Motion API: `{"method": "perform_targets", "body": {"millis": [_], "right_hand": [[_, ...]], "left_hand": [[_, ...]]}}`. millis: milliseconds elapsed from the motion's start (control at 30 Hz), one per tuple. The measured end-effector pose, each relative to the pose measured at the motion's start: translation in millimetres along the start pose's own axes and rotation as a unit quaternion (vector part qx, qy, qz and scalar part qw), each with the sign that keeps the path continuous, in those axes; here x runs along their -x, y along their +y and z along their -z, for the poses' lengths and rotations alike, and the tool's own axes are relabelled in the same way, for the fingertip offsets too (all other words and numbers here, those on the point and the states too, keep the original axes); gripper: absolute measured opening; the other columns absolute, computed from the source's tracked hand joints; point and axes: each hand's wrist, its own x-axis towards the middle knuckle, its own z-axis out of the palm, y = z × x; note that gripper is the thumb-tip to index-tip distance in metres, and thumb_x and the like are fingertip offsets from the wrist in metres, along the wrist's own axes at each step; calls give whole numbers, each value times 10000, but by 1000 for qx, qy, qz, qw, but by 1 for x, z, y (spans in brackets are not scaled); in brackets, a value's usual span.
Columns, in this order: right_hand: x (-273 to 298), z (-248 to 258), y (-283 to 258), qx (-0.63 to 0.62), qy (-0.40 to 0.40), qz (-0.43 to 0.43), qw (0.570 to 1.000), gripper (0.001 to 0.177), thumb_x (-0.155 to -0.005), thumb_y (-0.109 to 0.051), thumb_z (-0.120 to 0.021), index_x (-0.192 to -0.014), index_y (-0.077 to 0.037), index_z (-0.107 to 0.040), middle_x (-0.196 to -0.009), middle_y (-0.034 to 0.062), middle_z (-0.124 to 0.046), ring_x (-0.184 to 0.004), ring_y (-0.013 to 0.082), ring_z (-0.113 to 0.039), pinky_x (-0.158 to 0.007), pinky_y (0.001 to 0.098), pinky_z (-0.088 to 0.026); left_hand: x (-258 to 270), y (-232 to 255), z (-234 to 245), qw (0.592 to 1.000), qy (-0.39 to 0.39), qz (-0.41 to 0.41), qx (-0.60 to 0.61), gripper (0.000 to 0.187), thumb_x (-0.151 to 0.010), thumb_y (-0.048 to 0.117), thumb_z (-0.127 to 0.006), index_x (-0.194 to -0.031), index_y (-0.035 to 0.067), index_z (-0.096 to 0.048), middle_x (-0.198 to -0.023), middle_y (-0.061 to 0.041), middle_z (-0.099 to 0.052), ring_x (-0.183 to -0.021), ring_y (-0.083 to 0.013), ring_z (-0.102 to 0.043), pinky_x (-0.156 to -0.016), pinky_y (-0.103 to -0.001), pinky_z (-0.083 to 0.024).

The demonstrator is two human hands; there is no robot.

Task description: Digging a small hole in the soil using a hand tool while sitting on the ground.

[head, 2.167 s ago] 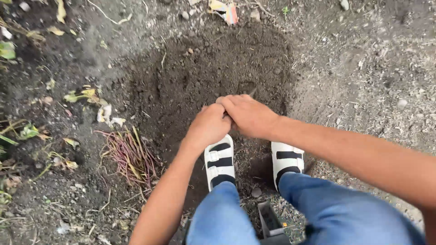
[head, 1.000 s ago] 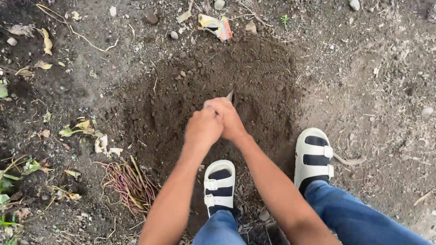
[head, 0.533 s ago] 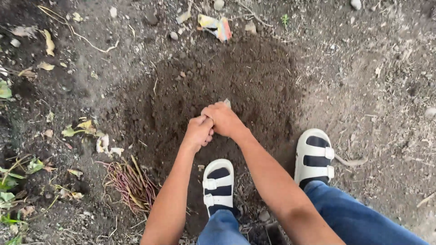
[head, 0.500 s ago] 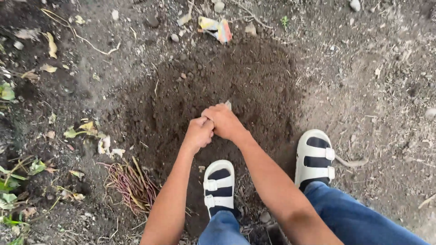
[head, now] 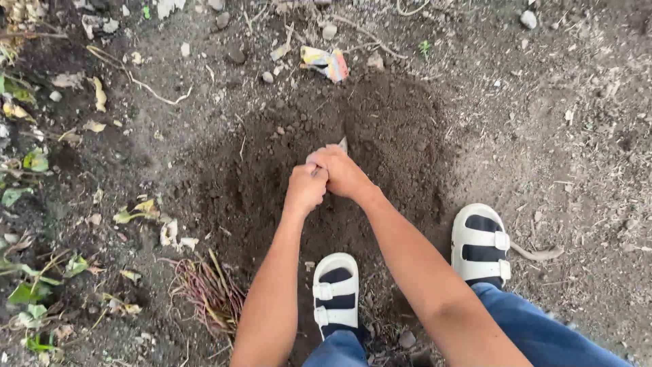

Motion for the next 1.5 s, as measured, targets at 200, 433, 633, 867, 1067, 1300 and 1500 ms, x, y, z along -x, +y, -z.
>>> {"method": "perform_targets", "body": {"millis": [200, 433, 633, 867, 1067, 1300, 1500], "right_hand": [[19, -21, 20, 70, -42, -31, 996, 172, -736, -43, -687, -786, -121, -542, -697, 66, -553, -745, 293, -600, -831, 374, -456], [43, -3, -33, 71, -22, -62, 995, 101, -828, -84, -657, -844, -116, -562, -717, 63, -503, -739, 268, -577, -899, 363, -433], [20, -2, -45, 81, 30, -49, 995, 182, -908, -193, -694, -1085, -181, -652, -957, 31, -613, -1006, 207, -606, -1183, 385, -307], [25, -16, 22, 80, -9, -27, 996, 228, -862, -114, -718, -1081, -95, -659, -1093, 84, -694, -1153, 266, -637, -1226, 444, -299], [31, -20, -2, 109, -9, -18, 994, 118, -867, -120, -694, -965, -146, -632, -900, 19, -651, -973, 216, -661, -1109, 405, -408], [9, 0, -90, 124, 101, -7, 987, 220, -963, -135, -642, -1180, -106, -621, -1197, 84, -592, -1245, 276, -558, -1205, 451, -357], [45, -43, -53, -283, 220, -486, 797, 290, -982, -146, -598, -1271, -121, -602, -1153, 129, -687, -1037, 249, -700, -867, 433, -631]], "left_hand": [[24, -3, -1, 996, -38, 15, 80, 256, -983, 171, -454, -858, 58, -646, -498, -10, -436, -372, -81, -391, -325, -222, -335], [89, 40, 17, 989, -4, -79, -126, 284, -902, 193, -568, -783, -45, -668, -543, -125, -525, -533, -191, -470, -469, -372, -386], [102, 72, 34, 980, 39, -93, -173, 265, -938, 205, -531, -781, 31, -655, -552, -104, -569, -511, -164, -516, -453, -316, -435], [46, 36, -2, 988, 46, -65, -133, 290, -961, 204, -485, -977, -4, -687, -728, -159, -666, -652, -246, -666, -521, -369, -527], [72, 32, 18, 990, 22, -72, -122, 294, -949, 212, -506, -930, -1, -707, -682, -149, -666, -598, -208, -629, -473, -355, -483], [145, 104, 60, 992, 74, -48, -90, 430, -999, 269, -487, -1290, 10, -668, -990, -218, -744, -884, -326, -743, -635, -430, -595], [22, 14, 16, 997, 76, 14, 19, 365, -988, 347, -576, -1171, 85, -753, -792, -145, -709, -638, -216, -659, -448, -341, -512]]}}
